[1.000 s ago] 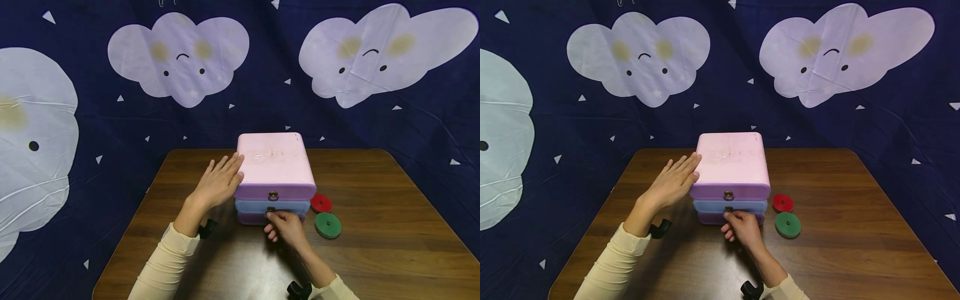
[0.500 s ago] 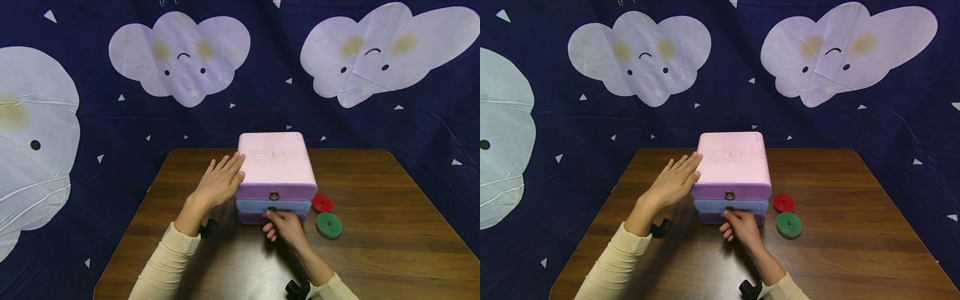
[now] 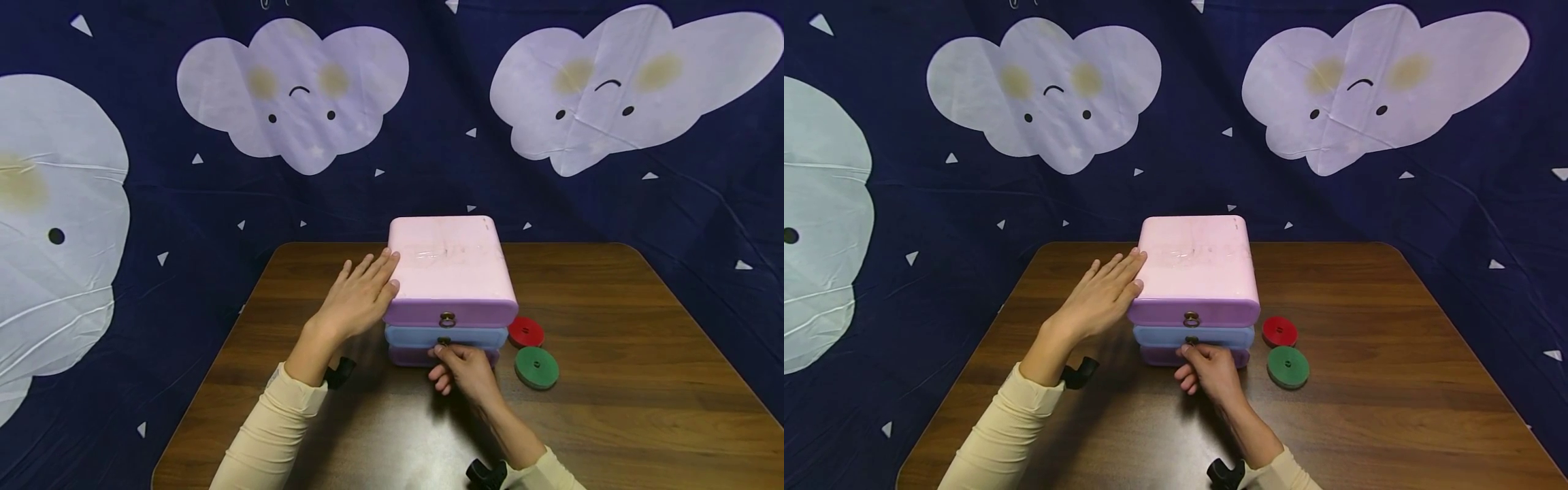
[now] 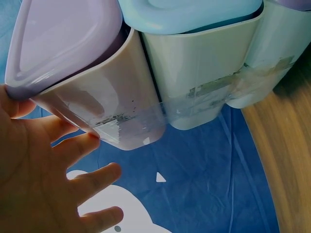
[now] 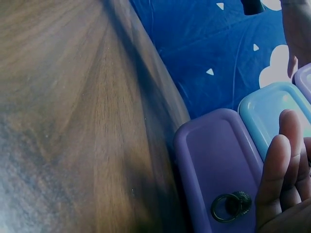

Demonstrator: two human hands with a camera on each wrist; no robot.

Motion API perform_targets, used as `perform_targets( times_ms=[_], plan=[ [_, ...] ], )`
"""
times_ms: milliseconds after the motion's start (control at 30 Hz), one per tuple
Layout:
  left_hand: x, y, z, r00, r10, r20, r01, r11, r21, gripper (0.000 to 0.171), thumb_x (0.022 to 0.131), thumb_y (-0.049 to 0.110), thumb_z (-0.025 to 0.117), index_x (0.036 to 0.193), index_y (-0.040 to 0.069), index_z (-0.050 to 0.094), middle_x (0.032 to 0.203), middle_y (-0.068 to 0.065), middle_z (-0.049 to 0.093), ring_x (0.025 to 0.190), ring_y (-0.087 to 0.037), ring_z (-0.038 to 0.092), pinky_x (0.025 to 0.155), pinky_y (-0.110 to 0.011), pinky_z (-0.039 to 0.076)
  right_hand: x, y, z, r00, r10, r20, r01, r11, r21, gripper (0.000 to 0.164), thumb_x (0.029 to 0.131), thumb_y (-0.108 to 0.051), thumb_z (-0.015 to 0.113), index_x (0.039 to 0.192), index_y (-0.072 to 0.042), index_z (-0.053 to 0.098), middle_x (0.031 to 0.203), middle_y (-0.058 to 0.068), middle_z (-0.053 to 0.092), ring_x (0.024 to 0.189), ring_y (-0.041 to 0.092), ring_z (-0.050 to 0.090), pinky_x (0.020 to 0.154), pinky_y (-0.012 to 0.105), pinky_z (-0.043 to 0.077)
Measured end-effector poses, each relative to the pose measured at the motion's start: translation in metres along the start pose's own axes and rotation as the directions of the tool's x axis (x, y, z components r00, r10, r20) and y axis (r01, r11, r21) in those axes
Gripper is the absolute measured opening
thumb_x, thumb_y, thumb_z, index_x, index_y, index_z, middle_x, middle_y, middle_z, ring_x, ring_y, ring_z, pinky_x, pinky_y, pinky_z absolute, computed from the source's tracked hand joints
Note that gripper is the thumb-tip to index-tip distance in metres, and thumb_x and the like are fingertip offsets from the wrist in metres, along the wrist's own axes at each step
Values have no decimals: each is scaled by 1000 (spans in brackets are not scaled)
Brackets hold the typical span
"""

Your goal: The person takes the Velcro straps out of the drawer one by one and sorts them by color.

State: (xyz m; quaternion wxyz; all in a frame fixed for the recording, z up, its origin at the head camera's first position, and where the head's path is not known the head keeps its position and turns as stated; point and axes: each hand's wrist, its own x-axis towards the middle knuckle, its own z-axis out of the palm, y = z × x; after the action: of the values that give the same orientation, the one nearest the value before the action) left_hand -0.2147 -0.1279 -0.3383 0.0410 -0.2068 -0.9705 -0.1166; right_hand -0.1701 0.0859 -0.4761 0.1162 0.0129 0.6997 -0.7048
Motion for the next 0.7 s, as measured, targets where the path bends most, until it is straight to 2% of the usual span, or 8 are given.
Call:
perform_targets(
  times_ms=[700],
  plan=[
    [0,0,1,1000,-6,-5,6,1000,-4,54,101,47,17,152,29,13,160,7,13,148,-24,16,119,-53,7,-7,-2,1,1000,-14,-24,14,1000,23,42,94,-25,56,110,13,62,57,-2,67,45,8,60,44,25,50]
  ],
)
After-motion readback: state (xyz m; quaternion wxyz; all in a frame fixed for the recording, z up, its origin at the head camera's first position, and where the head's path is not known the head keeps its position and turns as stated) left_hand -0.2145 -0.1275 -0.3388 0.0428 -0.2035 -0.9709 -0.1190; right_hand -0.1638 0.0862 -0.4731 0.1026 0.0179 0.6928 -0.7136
